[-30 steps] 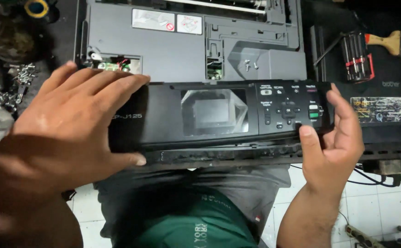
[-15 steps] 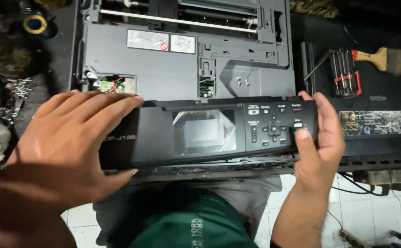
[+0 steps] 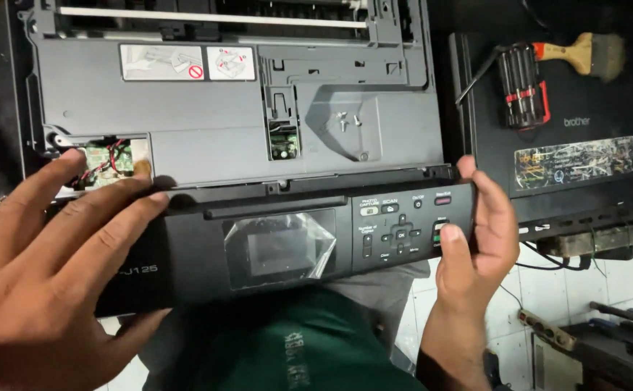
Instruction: Disassembling a printer to clean internal components using a screwdriver and a brush.
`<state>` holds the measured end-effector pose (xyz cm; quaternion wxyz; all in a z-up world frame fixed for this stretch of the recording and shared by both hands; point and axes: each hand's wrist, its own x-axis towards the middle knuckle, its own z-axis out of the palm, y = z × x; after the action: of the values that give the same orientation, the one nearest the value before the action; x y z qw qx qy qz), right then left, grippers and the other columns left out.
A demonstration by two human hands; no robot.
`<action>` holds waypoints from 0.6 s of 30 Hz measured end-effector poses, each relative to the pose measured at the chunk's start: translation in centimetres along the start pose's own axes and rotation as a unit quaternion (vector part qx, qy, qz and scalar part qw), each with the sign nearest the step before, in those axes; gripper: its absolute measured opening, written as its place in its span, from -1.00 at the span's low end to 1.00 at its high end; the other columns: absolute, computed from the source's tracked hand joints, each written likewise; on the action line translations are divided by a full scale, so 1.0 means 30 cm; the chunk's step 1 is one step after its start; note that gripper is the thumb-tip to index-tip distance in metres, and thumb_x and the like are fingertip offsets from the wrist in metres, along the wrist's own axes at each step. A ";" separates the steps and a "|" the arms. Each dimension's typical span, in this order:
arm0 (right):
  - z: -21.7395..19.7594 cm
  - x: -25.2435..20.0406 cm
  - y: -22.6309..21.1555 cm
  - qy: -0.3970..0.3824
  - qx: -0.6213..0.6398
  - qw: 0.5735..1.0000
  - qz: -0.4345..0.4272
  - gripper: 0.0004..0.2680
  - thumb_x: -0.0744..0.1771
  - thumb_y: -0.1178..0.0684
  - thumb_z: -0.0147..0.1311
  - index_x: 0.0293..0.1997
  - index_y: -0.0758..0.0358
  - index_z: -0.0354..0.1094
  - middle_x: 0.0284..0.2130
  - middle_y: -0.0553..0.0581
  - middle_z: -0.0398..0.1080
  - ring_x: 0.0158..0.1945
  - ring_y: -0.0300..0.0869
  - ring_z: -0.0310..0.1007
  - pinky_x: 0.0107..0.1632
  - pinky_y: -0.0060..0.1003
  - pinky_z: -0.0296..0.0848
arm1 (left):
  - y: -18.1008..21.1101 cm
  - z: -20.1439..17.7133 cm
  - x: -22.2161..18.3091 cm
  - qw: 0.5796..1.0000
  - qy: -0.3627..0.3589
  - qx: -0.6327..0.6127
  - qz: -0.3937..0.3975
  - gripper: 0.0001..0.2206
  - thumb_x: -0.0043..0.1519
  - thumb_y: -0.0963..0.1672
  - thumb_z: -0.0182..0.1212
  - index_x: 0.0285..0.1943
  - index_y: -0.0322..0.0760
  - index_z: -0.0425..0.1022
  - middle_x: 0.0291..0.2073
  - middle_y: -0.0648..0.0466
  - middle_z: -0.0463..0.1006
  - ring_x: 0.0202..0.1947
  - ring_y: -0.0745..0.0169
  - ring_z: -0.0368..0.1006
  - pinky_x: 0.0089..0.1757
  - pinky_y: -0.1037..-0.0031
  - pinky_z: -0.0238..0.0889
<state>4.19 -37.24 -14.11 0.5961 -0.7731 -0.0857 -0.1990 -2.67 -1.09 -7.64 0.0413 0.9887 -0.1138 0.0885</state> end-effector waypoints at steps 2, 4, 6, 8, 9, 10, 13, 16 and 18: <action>0.012 0.004 -0.017 -0.008 -0.038 0.999 -0.011 -0.62 0.37 0.09 -0.04 0.34 0.47 0.10 0.33 0.46 0.22 0.49 0.16 0.22 0.59 0.01 0.24 | -0.009 0.002 0.012 0.999 0.013 -0.039 0.021 -0.09 -0.29 0.10 0.49 0.39 -0.14 0.49 0.33 0.04 0.56 0.47 -0.35 0.35 0.29 0.00 0.26; 0.016 0.011 -0.029 -0.014 -0.075 0.997 -0.026 -0.64 0.38 0.09 -0.07 0.33 0.44 0.10 0.37 0.47 0.18 0.50 0.18 0.20 0.61 0.01 0.20 | -0.023 0.007 0.014 0.996 0.029 -0.076 0.044 -0.11 -0.25 0.08 0.53 0.37 -0.27 0.50 0.29 -0.09 0.58 0.43 -0.44 0.36 0.35 -0.04 0.22; 0.015 0.027 -0.031 -0.026 -0.041 0.999 0.002 -0.67 0.33 0.14 -0.09 0.25 0.37 0.10 0.33 0.52 0.22 0.45 0.22 0.26 0.50 0.02 0.33 | -0.043 0.018 0.000 0.996 0.014 -0.076 0.044 0.23 -0.45 0.36 0.47 0.46 -0.24 0.40 0.35 -0.16 0.52 0.50 -0.49 0.27 0.36 -0.14 0.21; 0.014 0.029 -0.032 -0.033 -0.036 0.999 0.005 -0.67 0.33 0.13 -0.09 0.23 0.34 0.09 0.32 0.53 0.23 0.45 0.21 0.26 0.49 0.00 0.32 | -0.033 0.023 -0.003 0.994 0.056 -0.096 0.026 0.17 -0.29 0.36 0.37 0.43 -0.44 0.44 0.36 -0.36 0.50 0.46 -0.62 0.31 0.37 -0.22 0.21; 0.014 0.032 -0.032 -0.038 -0.032 0.999 0.008 -0.68 0.33 0.11 -0.09 0.22 0.30 0.09 0.31 0.54 0.24 0.45 0.20 0.26 0.48 -0.01 0.31 | -0.027 0.025 -0.003 0.988 0.098 -0.115 0.009 0.14 -0.14 0.36 0.26 0.40 -0.65 0.48 0.36 -0.55 0.48 0.42 -0.74 0.35 0.39 -0.30 0.22; 0.000 0.036 -0.026 -0.041 -0.030 0.999 0.007 -0.68 0.33 0.11 -0.09 0.22 0.30 0.09 0.31 0.54 0.24 0.45 0.20 0.26 0.48 -0.01 0.31 | -0.018 0.027 -0.008 0.989 0.099 -0.114 0.006 0.14 -0.14 0.36 0.26 0.40 -0.65 0.48 0.36 -0.55 0.48 0.42 -0.74 0.35 0.39 -0.30 0.22; -0.006 0.049 -0.007 -0.053 0.013 0.998 -0.001 -0.67 0.32 0.08 -0.07 0.20 0.39 0.09 0.30 0.59 0.23 0.40 0.22 0.31 0.51 0.03 0.32 | 0.004 0.033 -0.038 0.975 0.170 -0.126 -0.062 -0.33 0.31 -0.11 0.39 0.36 -1.06 0.41 0.35 -0.80 0.43 0.31 -0.81 0.42 0.32 -0.27 0.28; 0.012 0.056 -0.008 -0.075 -0.010 0.997 -0.006 -0.68 0.39 -0.07 -0.08 0.15 0.40 0.12 0.34 0.60 0.24 0.40 0.27 0.36 0.52 0.04 0.33 | -0.012 0.076 -0.065 0.888 0.217 -0.315 -0.253 -0.53 0.37 -0.25 -0.06 0.47 -0.70 0.19 0.33 -0.43 0.32 0.35 -0.31 0.29 0.35 0.11 0.12; 0.032 0.057 -0.012 -0.092 -0.055 0.994 -0.011 -0.64 0.43 -0.06 -0.09 0.30 0.42 0.14 0.36 0.53 0.25 0.51 0.14 0.24 0.62 -0.08 0.17 | -0.064 0.102 -0.083 0.825 0.146 -0.485 -0.251 -0.45 0.35 -0.08 -0.11 0.54 -0.40 0.09 0.49 -0.13 0.19 0.47 -0.03 0.15 0.38 0.29 -0.04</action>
<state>5.79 -36.41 -13.28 0.5405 -0.8185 -0.1375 -0.1377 -4.10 1.00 -11.21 0.5526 0.8110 0.1175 0.1522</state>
